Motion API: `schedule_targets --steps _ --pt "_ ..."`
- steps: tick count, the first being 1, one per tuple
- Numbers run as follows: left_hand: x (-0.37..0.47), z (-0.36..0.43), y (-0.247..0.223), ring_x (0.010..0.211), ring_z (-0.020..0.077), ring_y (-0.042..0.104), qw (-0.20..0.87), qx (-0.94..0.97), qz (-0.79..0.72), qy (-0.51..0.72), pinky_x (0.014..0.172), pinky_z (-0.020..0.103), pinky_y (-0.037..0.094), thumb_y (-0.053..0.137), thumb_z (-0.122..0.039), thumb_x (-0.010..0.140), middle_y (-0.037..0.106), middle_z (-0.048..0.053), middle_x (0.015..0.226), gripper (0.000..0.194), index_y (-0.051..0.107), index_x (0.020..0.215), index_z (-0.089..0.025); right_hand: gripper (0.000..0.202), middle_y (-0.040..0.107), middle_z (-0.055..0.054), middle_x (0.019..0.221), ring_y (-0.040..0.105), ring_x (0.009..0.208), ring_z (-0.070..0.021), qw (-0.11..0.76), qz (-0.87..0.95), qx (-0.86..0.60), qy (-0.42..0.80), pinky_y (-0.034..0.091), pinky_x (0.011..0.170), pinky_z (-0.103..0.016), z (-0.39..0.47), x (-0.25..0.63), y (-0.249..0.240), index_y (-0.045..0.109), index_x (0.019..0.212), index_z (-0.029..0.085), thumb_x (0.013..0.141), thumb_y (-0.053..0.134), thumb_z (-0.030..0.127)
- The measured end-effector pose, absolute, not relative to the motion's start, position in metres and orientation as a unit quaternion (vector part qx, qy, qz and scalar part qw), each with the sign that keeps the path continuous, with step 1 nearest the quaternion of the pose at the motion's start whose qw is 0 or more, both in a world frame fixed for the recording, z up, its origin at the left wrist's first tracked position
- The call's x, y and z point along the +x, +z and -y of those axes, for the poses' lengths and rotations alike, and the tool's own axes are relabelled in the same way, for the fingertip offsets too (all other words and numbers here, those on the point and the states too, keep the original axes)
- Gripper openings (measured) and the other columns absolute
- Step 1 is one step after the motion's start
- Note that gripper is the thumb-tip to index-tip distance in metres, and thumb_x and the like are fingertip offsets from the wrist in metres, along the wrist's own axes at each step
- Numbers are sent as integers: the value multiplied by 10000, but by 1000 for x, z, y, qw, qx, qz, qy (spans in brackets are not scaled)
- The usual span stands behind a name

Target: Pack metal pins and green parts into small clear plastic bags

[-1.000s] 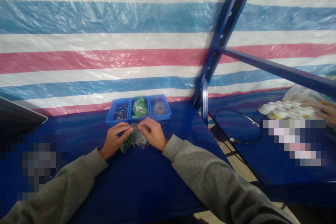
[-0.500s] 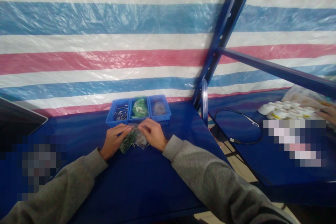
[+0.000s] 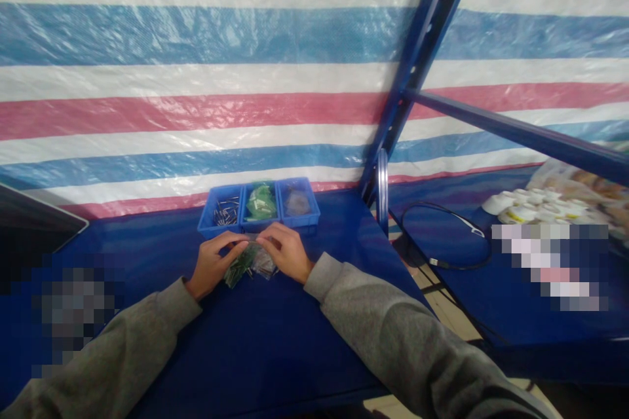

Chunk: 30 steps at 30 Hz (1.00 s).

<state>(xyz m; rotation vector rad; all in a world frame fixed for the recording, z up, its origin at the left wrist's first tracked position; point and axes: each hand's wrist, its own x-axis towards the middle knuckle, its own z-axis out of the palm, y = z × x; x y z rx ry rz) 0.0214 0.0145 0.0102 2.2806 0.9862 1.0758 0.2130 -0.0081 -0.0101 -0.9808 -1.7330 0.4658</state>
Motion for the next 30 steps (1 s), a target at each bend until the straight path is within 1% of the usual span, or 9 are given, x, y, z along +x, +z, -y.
schedule_targets --steps 6,13,19,22,25,27,30 --pt "23 -13 12 728 128 585 210 821 -368 382 691 233 462 529 -296 843 649 24 821 166 632 839 -166 189 599 -29 741 514 643 -130 509 730 -413 193 408 601 -245 8 212 -9 632 830 178 871 508 315" --pt "23 -13 11 702 120 588 212 823 -370 375 680 224 468 527 -314 842 656 19 819 180 632 849 -167 211 578 -4 659 485 556 -106 490 732 -424 211 384 547 -222 8 212 -11 629 812 168 864 508 333" --pt "22 -14 8 732 135 607 205 807 -376 406 690 236 485 532 -314 837 671 29 862 186 644 885 -174 242 575 9 627 486 531 -99 502 709 -430 247 383 523 -212 11 212 -9 626 788 168 852 507 368" --pt "21 -15 7 725 138 612 212 791 -390 421 679 240 494 514 -315 847 674 36 886 204 636 926 -172 261 558 20 583 485 501 -92 530 661 -436 302 386 491 -203 8 212 -8 615 767 161 830 529 399" --pt "20 -15 7 693 132 611 228 779 -399 426 642 229 495 497 -306 857 673 36 856 209 627 945 -169 279 549 29 556 454 424 -75 598 559 -432 379 352 406 -189 -1 216 -4 584 761 159 810 543 431" --pt "19 -15 7 716 137 615 237 778 -398 425 635 225 495 492 -302 860 669 38 852 208 625 951 -169 291 585 17 594 438 371 -65 647 481 -425 412 317 354 -187 -9 221 0 564 766 161 797 551 450" --pt "19 -15 7 744 143 619 242 778 -397 422 640 226 495 492 -297 860 665 40 857 207 623 959 -171 328 658 -35 723 518 404 -84 688 402 -417 437 384 379 -206 -19 229 6 575 820 150 760 582 472"
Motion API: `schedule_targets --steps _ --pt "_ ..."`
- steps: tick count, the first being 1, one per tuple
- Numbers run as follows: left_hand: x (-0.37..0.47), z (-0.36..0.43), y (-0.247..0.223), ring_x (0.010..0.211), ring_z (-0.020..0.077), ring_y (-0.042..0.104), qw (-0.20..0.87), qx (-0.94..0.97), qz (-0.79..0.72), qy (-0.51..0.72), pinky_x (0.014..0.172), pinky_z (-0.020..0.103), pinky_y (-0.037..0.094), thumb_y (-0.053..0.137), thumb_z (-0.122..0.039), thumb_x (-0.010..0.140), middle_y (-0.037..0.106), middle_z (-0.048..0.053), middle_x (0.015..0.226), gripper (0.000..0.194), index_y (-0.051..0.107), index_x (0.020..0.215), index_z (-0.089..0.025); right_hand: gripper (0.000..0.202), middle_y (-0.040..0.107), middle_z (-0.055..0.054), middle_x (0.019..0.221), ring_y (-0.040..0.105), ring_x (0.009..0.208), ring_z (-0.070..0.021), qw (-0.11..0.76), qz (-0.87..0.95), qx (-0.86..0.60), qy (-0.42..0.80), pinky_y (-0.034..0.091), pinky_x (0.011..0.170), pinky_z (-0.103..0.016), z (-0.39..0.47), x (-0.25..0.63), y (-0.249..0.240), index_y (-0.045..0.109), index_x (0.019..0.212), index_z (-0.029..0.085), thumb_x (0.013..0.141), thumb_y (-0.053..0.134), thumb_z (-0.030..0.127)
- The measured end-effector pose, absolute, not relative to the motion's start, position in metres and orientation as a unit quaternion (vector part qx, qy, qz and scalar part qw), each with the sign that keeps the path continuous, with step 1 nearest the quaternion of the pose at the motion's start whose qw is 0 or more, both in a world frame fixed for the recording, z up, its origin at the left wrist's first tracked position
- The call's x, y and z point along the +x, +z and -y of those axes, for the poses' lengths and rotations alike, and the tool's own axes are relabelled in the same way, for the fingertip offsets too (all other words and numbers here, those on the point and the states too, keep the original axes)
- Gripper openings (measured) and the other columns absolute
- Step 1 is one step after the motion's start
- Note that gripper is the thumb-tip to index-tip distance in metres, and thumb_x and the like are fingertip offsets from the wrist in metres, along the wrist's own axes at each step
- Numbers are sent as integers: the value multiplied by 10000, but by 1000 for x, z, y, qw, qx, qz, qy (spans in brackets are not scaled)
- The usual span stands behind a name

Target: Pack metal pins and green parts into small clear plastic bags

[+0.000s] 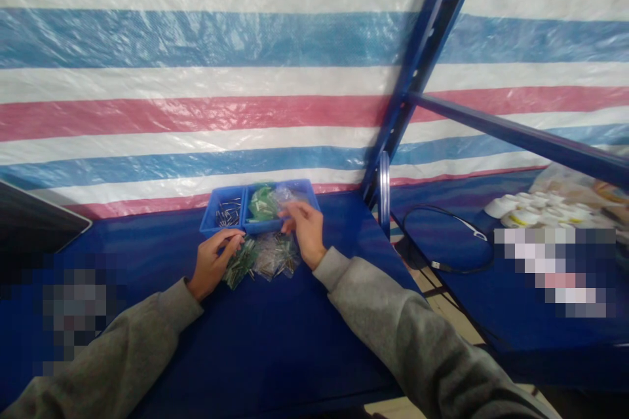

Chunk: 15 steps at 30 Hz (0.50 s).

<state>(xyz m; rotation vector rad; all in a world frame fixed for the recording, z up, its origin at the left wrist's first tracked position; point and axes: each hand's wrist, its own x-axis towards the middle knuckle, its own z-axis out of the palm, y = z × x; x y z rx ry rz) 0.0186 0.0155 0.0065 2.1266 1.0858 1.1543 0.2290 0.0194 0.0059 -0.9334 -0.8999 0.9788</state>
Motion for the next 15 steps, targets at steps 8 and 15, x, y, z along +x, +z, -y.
schedule_targets --steps 8,15 --pt "18 -16 6 703 134 603 241 778 -395 426 625 226 493 487 -295 863 652 39 826 205 622 952 -168 321 644 -24 741 518 444 -83 685 447 -439 373 405 419 -213 -19 232 8 598 985 149 785 559 396" --pt "19 -15 7 655 123 589 241 781 -390 425 607 224 486 477 -298 867 650 39 821 211 619 955 -169 144 627 -33 812 569 688 -142 429 747 -485 148 443 650 -258 -4 224 11 664 892 188 770 588 191"
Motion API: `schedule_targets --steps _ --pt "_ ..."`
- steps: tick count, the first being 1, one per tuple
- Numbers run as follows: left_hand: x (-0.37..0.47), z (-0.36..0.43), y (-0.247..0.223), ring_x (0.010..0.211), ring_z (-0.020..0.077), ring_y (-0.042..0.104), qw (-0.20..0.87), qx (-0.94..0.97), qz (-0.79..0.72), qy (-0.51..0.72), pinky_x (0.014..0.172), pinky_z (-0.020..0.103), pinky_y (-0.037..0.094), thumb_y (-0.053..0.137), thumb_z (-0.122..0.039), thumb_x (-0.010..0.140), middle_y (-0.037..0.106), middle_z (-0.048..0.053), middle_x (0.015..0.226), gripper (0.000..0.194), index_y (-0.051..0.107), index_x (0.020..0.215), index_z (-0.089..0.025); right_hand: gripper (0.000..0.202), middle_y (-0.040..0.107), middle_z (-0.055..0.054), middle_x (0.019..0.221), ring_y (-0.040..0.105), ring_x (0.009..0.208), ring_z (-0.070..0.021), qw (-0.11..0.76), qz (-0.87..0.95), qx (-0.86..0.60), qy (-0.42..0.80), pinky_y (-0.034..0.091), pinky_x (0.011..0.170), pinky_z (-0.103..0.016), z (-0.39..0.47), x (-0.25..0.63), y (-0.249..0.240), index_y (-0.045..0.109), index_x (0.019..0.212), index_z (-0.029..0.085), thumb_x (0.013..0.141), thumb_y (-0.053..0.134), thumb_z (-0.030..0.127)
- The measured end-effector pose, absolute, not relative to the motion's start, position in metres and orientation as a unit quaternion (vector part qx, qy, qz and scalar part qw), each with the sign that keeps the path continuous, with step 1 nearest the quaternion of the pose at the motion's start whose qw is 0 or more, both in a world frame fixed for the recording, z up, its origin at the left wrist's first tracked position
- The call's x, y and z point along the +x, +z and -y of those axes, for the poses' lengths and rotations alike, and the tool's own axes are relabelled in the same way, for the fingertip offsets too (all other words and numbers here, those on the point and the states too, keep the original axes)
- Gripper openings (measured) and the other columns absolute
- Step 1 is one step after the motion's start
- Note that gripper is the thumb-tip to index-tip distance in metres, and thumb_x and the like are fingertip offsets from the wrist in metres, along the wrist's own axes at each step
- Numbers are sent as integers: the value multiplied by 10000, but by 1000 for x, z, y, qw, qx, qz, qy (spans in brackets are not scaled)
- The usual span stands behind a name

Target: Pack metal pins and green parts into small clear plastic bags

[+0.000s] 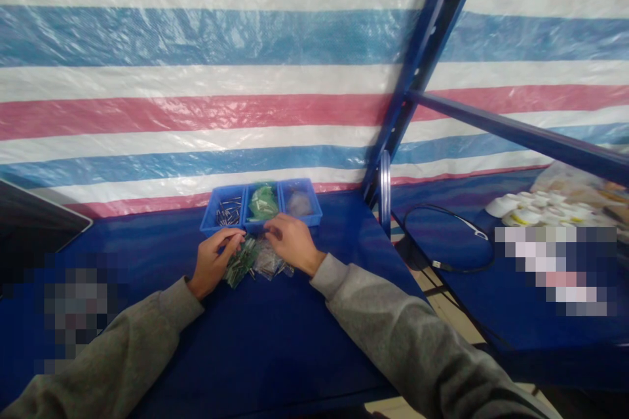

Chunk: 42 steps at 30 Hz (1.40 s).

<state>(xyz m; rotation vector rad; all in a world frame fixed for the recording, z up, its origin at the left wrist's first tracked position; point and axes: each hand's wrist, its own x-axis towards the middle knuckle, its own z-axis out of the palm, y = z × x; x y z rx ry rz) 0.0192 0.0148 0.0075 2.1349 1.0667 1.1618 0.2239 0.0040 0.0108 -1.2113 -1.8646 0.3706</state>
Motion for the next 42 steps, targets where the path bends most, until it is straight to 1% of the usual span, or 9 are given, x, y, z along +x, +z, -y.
schedule_targets --steps 5,10,15,18,22,25,32,37,42 --pt "19 -15 7 660 126 592 240 780 -388 428 616 227 485 482 -299 863 651 38 818 210 622 949 -168 318 605 -64 1040 591 879 -191 249 823 -504 81 440 743 -264 3 220 9 629 1046 208 729 613 187" --pt "19 -15 6 667 125 589 247 780 -395 418 627 231 486 480 -296 866 649 40 837 207 618 952 -169 277 633 -72 1006 605 864 -209 213 835 -504 58 437 712 -270 3 220 6 639 1010 205 735 607 193" --pt "19 -15 5 634 121 583 243 781 -386 427 610 232 485 475 -309 867 648 41 814 220 617 952 -165 151 651 -64 910 608 851 -170 265 829 -487 72 430 723 -235 1 220 3 654 897 194 824 524 171" --pt "20 -15 7 653 122 585 233 783 -387 428 631 235 487 478 -301 867 647 39 823 210 619 947 -167 177 640 -56 894 595 865 -156 338 813 -467 80 432 756 -233 2 219 5 641 891 199 875 466 183" --pt "21 -15 9 781 146 591 211 793 -380 428 670 246 487 505 -293 853 638 47 898 199 626 966 -184 206 601 -67 924 566 879 -161 453 768 -443 94 442 779 -260 6 217 8 627 927 200 906 424 233" --pt "22 -16 10 775 143 579 210 808 -362 415 660 250 489 532 -303 838 621 53 934 236 613 1029 -190 202 588 -63 870 556 837 -164 499 745 -424 128 447 755 -270 9 214 7 626 920 194 905 437 265" --pt "23 -18 10 816 160 577 185 837 -348 380 737 272 472 555 -289 827 632 48 861 148 649 846 -177 206 594 -42 805 547 757 -152 524 724 -414 176 439 704 -267 12 210 -4 621 889 189 906 440 286" --pt "22 -15 11 790 147 574 172 826 -352 404 735 268 465 532 -281 843 622 47 867 155 638 854 -169 171 588 -41 821 527 694 -135 505 732 -419 181 431 632 -245 11 211 -7 614 870 186 883 478 289" --pt "22 -13 10 859 159 566 144 839 -323 412 807 298 453 513 -256 857 620 54 886 142 622 864 -166 145 571 -50 897 518 695 -122 489 752 -410 167 438 653 -248 10 211 -9 622 859 182 867 504 265"
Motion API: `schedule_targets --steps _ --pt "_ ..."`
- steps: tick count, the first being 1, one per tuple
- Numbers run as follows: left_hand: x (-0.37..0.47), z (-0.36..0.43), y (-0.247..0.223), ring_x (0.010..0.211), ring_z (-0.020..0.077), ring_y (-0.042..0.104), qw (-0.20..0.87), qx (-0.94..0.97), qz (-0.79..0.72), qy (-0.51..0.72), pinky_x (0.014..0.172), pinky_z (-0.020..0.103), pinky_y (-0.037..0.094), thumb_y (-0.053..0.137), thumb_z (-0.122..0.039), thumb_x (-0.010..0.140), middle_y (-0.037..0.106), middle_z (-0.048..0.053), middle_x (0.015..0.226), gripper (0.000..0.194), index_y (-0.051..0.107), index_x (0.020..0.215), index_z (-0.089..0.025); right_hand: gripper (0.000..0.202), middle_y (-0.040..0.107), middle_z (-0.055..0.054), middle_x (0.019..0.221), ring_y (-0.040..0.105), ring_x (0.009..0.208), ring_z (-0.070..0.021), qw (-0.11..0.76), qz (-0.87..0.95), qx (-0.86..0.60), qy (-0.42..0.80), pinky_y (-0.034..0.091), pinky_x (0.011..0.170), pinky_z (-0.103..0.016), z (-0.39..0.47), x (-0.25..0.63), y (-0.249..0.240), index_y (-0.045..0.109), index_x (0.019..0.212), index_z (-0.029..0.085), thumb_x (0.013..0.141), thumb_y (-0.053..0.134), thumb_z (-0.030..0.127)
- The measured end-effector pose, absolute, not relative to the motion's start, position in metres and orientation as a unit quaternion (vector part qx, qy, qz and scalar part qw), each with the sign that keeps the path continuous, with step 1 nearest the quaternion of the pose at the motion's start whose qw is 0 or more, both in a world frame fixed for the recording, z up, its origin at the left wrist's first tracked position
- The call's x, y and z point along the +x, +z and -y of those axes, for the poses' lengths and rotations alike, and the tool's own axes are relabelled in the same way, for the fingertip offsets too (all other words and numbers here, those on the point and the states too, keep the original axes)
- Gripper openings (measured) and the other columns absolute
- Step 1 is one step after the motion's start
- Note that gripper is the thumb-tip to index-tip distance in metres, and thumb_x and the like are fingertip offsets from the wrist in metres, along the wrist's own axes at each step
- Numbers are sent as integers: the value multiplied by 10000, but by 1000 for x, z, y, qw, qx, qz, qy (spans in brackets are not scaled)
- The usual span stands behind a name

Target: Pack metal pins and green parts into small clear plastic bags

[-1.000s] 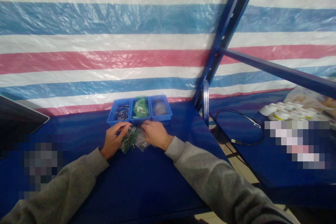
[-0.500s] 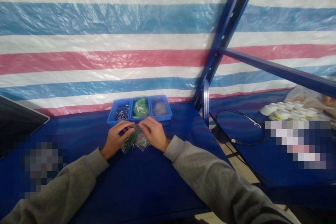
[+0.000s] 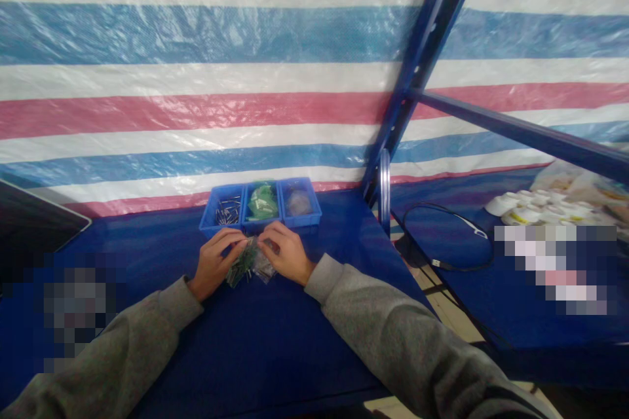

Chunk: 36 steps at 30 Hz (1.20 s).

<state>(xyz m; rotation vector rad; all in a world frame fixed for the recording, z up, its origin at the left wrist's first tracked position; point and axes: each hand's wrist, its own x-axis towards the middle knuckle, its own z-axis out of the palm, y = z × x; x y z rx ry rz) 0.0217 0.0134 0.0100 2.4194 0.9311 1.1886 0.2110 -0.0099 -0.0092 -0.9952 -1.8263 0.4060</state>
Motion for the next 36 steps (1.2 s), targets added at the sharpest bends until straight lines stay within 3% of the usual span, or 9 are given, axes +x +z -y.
schedule_targets --steps 4,19,36 --pt "22 -14 8 844 151 565 138 846 -320 404 802 294 453 530 -226 848 619 47 869 109 618 871 -166 146 579 -50 872 542 774 -141 501 749 -404 157 446 708 -261 10 211 -11 635 880 184 867 513 263" --pt "19 -17 3 803 141 564 116 849 -295 422 714 273 470 549 -203 840 628 35 865 202 658 1010 -215 186 632 -43 811 592 745 -138 517 745 -385 172 472 692 -252 9 210 -14 676 867 189 877 505 262" --pt "21 -15 9 801 150 586 148 824 -337 430 749 289 480 552 -252 836 644 45 856 137 657 882 -176 203 606 -23 694 517 586 -121 523 717 -427 171 405 564 -239 11 212 -11 660 847 180 876 497 299"
